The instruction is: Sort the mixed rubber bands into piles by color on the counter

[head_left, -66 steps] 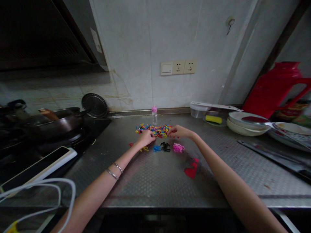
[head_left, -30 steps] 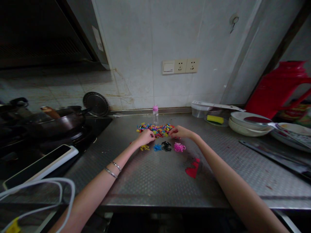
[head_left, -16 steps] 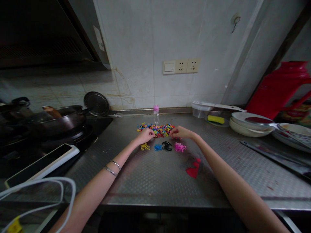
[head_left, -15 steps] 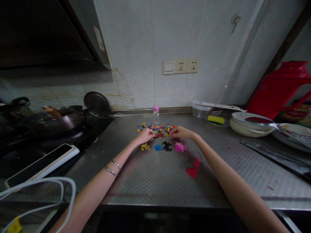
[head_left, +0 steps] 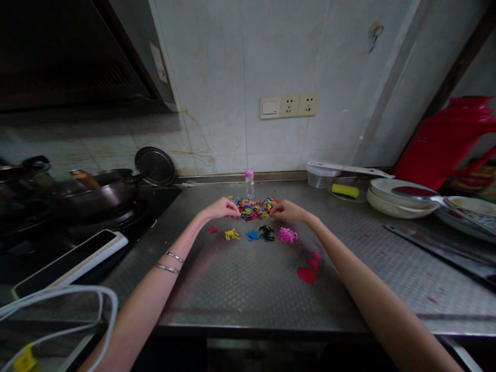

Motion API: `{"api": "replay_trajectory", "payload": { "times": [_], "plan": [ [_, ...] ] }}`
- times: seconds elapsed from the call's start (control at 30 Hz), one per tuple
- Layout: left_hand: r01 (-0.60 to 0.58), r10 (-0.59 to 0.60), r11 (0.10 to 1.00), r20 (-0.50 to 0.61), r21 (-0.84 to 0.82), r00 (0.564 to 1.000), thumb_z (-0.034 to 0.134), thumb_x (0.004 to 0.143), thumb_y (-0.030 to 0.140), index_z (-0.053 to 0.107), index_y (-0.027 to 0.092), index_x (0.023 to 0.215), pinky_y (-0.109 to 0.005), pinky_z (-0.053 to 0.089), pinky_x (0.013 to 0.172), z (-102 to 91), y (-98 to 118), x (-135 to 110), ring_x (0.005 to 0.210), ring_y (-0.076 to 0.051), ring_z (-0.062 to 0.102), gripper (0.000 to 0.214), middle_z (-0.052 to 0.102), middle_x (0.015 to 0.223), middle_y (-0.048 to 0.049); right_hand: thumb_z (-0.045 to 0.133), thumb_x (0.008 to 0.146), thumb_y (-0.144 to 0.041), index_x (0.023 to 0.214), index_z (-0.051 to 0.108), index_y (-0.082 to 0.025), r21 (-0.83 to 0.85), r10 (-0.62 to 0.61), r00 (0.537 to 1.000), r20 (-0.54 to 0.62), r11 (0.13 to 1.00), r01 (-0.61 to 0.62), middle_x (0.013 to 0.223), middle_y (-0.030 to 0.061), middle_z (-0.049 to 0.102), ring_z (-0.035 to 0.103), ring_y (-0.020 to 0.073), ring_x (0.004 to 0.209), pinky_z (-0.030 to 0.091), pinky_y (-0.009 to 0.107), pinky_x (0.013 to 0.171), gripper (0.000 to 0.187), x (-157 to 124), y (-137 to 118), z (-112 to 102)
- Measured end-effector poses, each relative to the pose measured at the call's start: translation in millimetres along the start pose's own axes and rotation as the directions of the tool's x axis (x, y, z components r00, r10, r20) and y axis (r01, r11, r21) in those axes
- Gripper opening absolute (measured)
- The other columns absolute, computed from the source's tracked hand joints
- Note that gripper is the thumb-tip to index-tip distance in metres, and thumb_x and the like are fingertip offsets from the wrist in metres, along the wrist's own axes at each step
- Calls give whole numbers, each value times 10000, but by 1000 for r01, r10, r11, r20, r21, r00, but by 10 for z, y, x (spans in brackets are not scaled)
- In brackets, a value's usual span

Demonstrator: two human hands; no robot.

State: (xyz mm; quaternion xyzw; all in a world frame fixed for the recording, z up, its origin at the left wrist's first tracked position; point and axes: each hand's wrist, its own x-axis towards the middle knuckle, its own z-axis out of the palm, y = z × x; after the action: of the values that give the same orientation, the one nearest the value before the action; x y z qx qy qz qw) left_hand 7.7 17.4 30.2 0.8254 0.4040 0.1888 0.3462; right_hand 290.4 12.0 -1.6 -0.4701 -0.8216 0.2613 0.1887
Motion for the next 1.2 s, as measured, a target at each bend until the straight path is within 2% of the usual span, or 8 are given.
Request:
{"api": "replay_trajectory", "payload": {
  "times": [0.1,0.2,0.3,0.5,0.6,0.8,1.03,1.2],
  "plan": [
    [59,-62,998,155,25,986,653,598,329,696,133,692,-196,249,452,-55,8,-65,438,-52,371,222,558,495,8,484,645,-175,786,687,-142,-59,-33,993,-113,998,26,704,7,637,541,112,621,380,183,561,250,23,-36,33],
    [109,-122,992,283,61,951,677,549,319,700,152,650,-197,233,441,-48,40,-101,430,-54,372,197,551,473,13,479,651,-162,812,689,-145,-110,-59,983,-172,993,40,728,9,646,554,117,642,377,184,590,265,45,-74,70],
    [108,-127,991,331,76,935,682,537,312,703,159,651,-194,239,439,-29,76,-105,435,-56,380,192,552,479,13,474,657,-157,824,684,-145,-173,-78,976,-203,984,43,698,8,639,542,112,616,366,185,575,269,60,-116,116],
    [94,-109,992,213,78,971,633,605,337,698,139,680,-194,232,432,-11,70,-78,427,-52,355,222,521,472,16,458,695,-137,863,663,-167,-189,-175,974,-143,971,147,837,18,653,560,121,736,395,191,670,267,70,-254,253],
    [78,-89,995,176,64,980,627,615,322,699,135,682,-194,249,449,-7,65,-63,445,-56,366,211,522,476,14,480,721,-160,917,643,-195,-250,-146,983,-112,962,114,932,27,642,561,142,844,400,205,727,257,64,-316,315],
    [63,-70,995,87,79,994,615,627,304,698,131,686,-197,247,466,-67,83,-77,461,-55,353,201,509,466,22,468,769,-180,994,603,-246,-408,-67,989,-133,913,7,1065,29,594,538,165,957,401,213,748,270,36,-371,376],
    [62,-64,997,24,54,998,601,629,313,694,113,669,-209,209,449,-86,42,-88,439,-59,312,224,444,419,35,432,790,-182,994,600,-250,-432,-68,986,-154,902,-6,1073,21,591,545,170,951,402,216,740,272,39,-369,410],
    [33,-32,998,-17,60,999,582,643,310,699,112,694,-212,233,464,-26,10,-55,458,-69,346,235,490,452,22,423,806,-201,993,600,-245,-430,-63,986,-154,903,-9,1064,25,595,544,167,956,397,217,756,261,34,-371,412]
  ]
}}
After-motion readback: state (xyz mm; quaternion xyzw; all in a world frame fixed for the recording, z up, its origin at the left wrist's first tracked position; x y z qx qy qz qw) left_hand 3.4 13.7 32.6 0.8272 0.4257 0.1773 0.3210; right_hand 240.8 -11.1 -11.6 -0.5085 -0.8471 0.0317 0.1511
